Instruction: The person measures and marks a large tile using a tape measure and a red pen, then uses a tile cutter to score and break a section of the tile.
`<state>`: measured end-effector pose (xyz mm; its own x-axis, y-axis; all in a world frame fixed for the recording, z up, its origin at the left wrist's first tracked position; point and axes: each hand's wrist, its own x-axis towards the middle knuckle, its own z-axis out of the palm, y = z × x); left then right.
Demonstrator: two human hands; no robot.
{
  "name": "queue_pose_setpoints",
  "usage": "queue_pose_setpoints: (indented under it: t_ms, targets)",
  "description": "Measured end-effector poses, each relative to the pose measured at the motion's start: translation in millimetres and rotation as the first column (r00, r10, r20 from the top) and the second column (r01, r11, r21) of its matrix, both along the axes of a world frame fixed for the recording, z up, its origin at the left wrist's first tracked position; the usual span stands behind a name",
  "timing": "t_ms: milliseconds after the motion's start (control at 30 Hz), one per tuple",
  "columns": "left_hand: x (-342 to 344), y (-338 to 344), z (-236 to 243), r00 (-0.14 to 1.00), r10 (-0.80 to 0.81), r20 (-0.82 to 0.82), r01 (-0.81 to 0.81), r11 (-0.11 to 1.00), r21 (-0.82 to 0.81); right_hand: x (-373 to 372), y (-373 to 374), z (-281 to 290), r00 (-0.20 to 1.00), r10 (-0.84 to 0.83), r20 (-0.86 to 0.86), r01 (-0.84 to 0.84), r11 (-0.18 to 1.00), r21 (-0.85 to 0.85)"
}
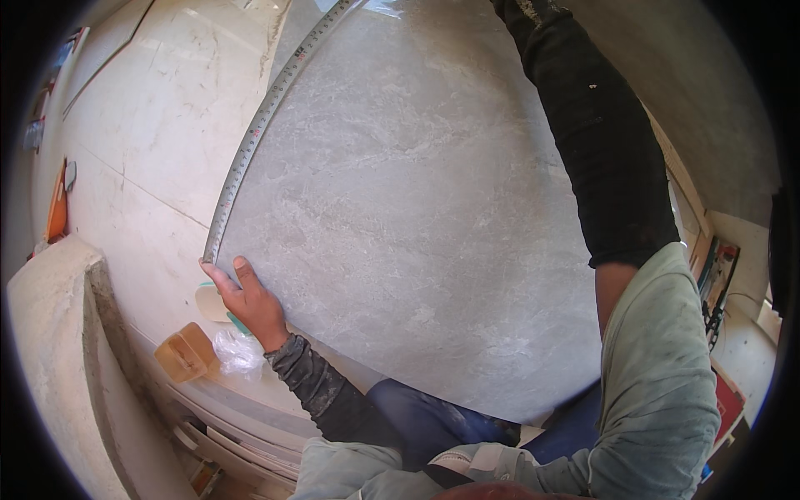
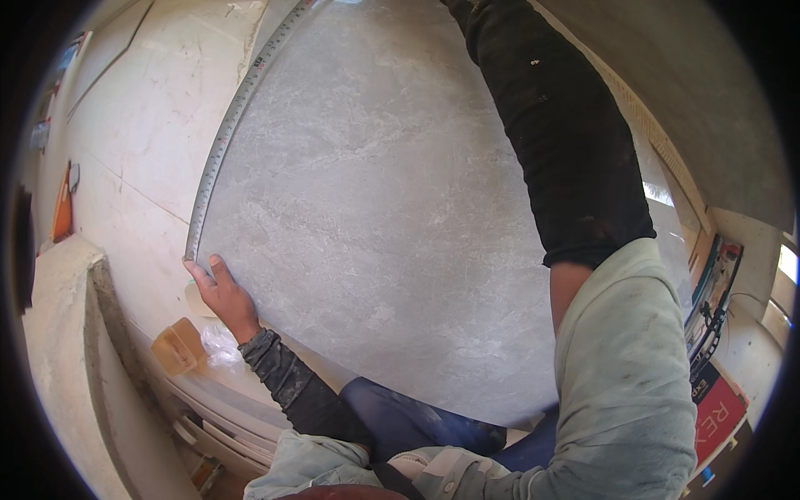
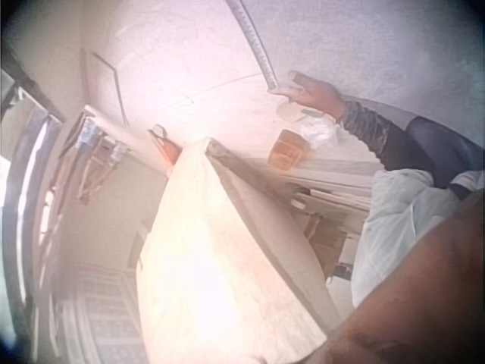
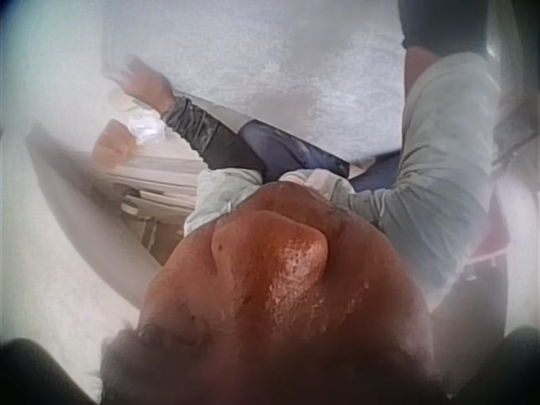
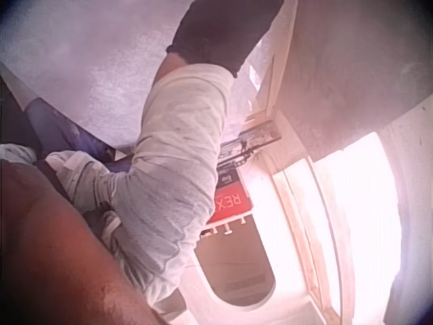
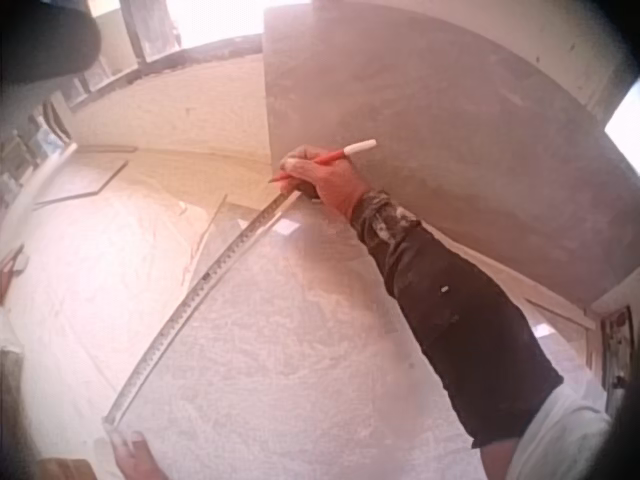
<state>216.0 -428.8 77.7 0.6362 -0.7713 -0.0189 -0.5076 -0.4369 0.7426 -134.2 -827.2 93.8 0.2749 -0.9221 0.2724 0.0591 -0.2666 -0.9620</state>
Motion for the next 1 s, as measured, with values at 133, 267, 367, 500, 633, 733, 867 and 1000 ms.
queue_pose_setpoints:
  t_ms: [133,267,367,500,633,733,867,1000]
  targets:
    - [1,1,1,1.000,0.003,0.021,-0.003,1.000,-0.008,14,11,-9,0.923,-0.256,-0.288,0.123,0.904,-0.410]
    - [5,4,-2,1.000,0.007,0.028,-0.006,1.000,-0.015,17,19,-5,0.656,-0.491,-0.573,-0.054,0.727,-0.685]
    - [3,2,1,1.000,-0.004,-0.010,0.003,0.999,-0.035,20,26,-10,0.538,-0.601,-0.592,-0.118,0.641,-0.758]
    - [3,2,-2,1.000,-0.009,0.010,0.010,0.999,-0.040,25,25,-15,0.517,-0.599,-0.611,-0.071,0.682,-0.728]
    - [0,1,3,1.000,-0.005,0.008,0.006,0.999,-0.043,25,31,-5,0.469,-0.591,-0.656,-0.107,0.699,-0.707]
    - [1,1,0,1.000,-0.003,0.024,0.004,0.999,-0.045,27,30,-1,0.420,-0.586,-0.693,-0.121,0.721,-0.683]
    - [-1,1,3,1.000,0.006,0.028,-0.005,0.999,-0.042,31,26,-5,0.371,-0.600,-0.709,-0.118,0.727,-0.676]
    - [-2,1,4,1.000,0.012,0.009,-0.011,0.998,-0.063,33,28,1,0.340,-0.570,-0.748,-0.124,0.761,-0.637]
